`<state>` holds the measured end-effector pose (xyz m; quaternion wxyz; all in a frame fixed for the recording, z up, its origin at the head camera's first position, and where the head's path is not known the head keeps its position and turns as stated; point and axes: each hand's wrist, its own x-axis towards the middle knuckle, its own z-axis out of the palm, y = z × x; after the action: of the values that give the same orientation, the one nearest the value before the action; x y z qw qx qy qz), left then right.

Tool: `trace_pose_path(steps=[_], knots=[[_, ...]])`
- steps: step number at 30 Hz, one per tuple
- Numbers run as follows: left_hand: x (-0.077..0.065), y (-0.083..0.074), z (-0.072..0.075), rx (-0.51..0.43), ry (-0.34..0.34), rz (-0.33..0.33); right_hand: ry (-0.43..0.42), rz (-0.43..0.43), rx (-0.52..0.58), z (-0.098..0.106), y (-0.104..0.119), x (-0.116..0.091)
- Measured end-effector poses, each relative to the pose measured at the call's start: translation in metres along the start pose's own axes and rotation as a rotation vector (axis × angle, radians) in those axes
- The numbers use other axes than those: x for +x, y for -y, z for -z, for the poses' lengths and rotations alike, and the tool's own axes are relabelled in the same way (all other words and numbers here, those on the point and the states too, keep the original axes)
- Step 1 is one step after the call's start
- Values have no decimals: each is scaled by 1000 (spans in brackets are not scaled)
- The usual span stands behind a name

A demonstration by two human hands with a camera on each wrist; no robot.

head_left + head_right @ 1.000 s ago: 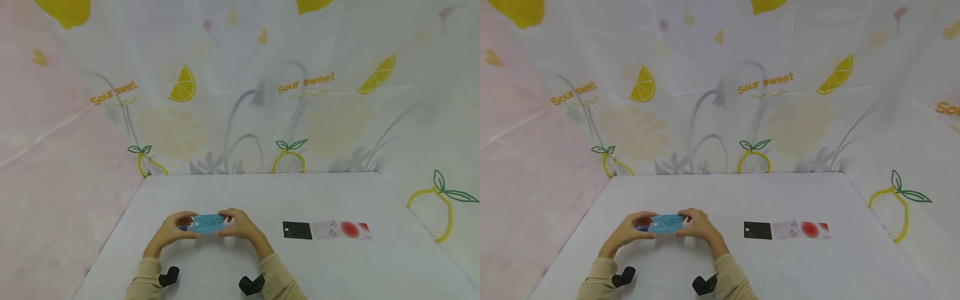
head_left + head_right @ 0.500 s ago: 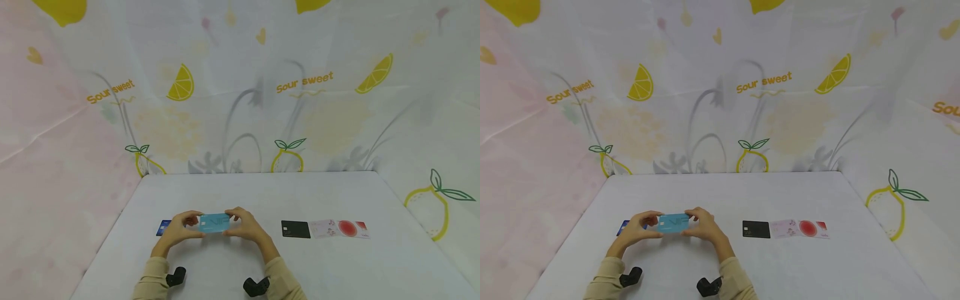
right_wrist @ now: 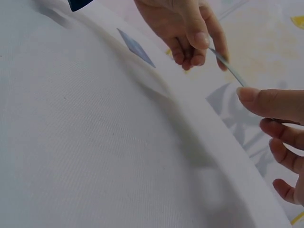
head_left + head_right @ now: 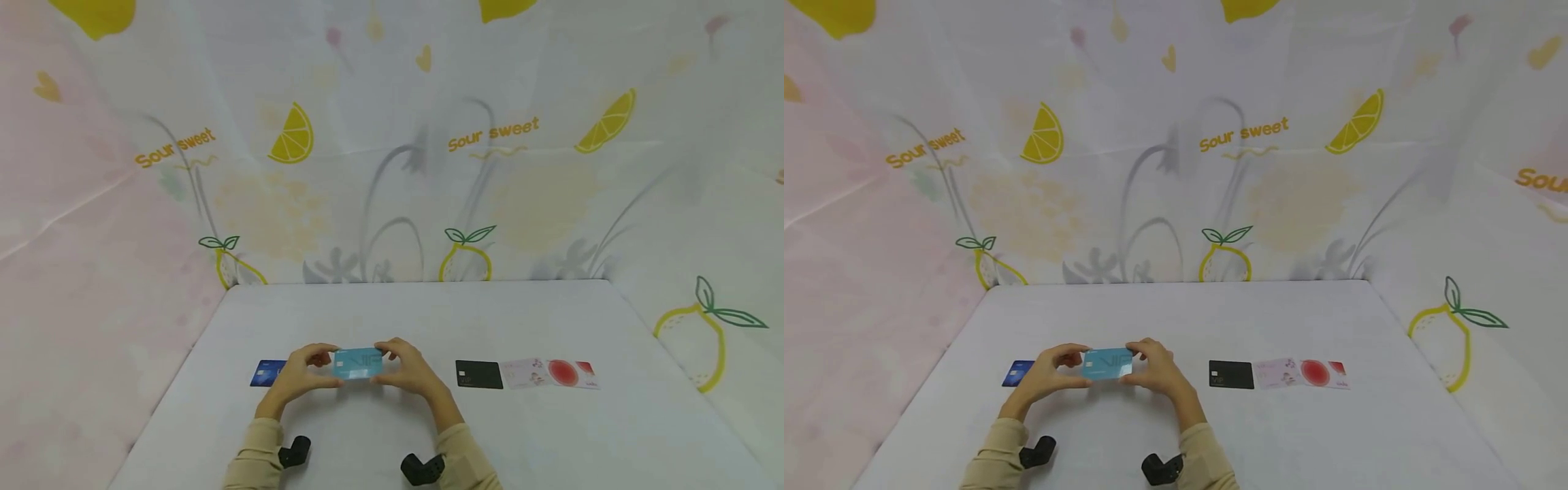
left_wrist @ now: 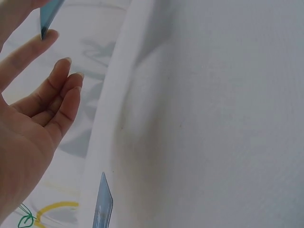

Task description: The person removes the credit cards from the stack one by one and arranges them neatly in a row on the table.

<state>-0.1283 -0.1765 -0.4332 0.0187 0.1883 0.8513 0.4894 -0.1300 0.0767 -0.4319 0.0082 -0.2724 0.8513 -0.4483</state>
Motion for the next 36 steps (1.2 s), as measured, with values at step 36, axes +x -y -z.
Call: trace_pose_path(steps=[36], knots=[[20,-2,-44,80,-10,-33,-45,-131,-226,20,-9,-27]])
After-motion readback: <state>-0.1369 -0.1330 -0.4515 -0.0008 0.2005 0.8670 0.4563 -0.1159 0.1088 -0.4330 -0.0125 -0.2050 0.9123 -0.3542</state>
